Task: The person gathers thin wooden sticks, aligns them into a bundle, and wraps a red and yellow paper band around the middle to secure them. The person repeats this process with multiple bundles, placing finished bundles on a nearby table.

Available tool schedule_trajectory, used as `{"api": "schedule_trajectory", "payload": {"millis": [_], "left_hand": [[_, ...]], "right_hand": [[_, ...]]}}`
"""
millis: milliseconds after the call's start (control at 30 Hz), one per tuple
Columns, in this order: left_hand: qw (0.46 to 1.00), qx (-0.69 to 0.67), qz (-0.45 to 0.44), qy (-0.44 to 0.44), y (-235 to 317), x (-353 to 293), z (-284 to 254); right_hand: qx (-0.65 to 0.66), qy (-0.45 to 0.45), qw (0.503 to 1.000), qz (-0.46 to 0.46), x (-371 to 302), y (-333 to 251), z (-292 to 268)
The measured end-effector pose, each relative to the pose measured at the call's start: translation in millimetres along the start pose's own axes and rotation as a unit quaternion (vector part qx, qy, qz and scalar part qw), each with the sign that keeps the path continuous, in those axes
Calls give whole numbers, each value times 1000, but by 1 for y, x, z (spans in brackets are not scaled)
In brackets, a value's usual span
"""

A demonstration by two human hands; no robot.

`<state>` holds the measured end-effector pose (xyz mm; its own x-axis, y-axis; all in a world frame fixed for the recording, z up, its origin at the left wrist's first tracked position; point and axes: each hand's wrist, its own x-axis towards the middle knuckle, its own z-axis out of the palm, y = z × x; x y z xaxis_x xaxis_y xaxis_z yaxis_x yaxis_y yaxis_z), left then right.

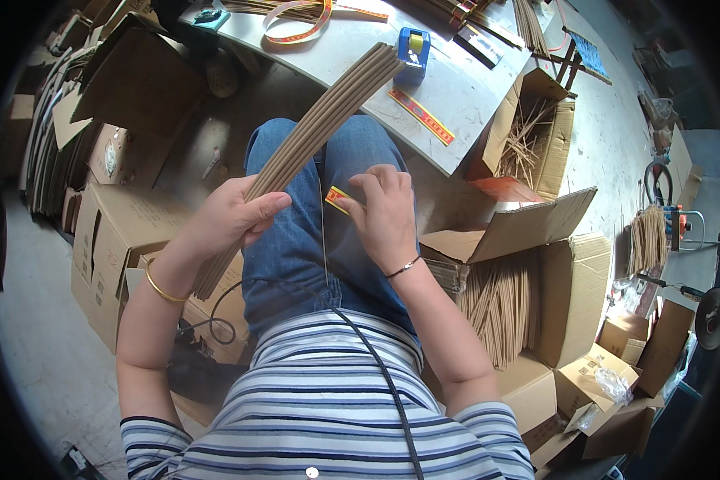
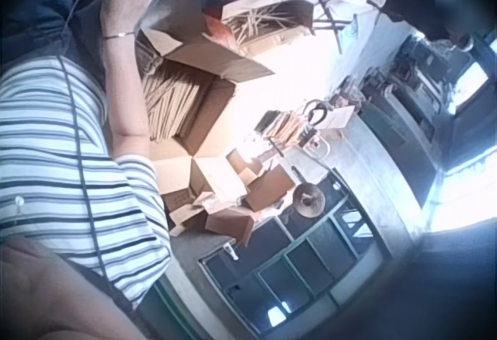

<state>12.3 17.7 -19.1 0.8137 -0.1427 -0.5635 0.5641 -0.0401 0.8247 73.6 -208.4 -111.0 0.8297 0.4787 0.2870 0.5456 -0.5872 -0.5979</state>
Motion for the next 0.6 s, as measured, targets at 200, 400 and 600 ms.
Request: {"api": "schedule_trajectory", "payload": {"millis": [200, 400, 600], "left_hand": [[999, 34, -5, 19, -1, 1, 7], [992, 103, 46, 64, 11, -13, 24], [981, 140, 111, 70, 10, -15, 35]], "right_hand": [[6, -42, 999, 21, -8, 2, 3], [478, -110, 830, 264, -7, -48, -40], [477, -89, 844, 229, -11, -55, -43]]}}
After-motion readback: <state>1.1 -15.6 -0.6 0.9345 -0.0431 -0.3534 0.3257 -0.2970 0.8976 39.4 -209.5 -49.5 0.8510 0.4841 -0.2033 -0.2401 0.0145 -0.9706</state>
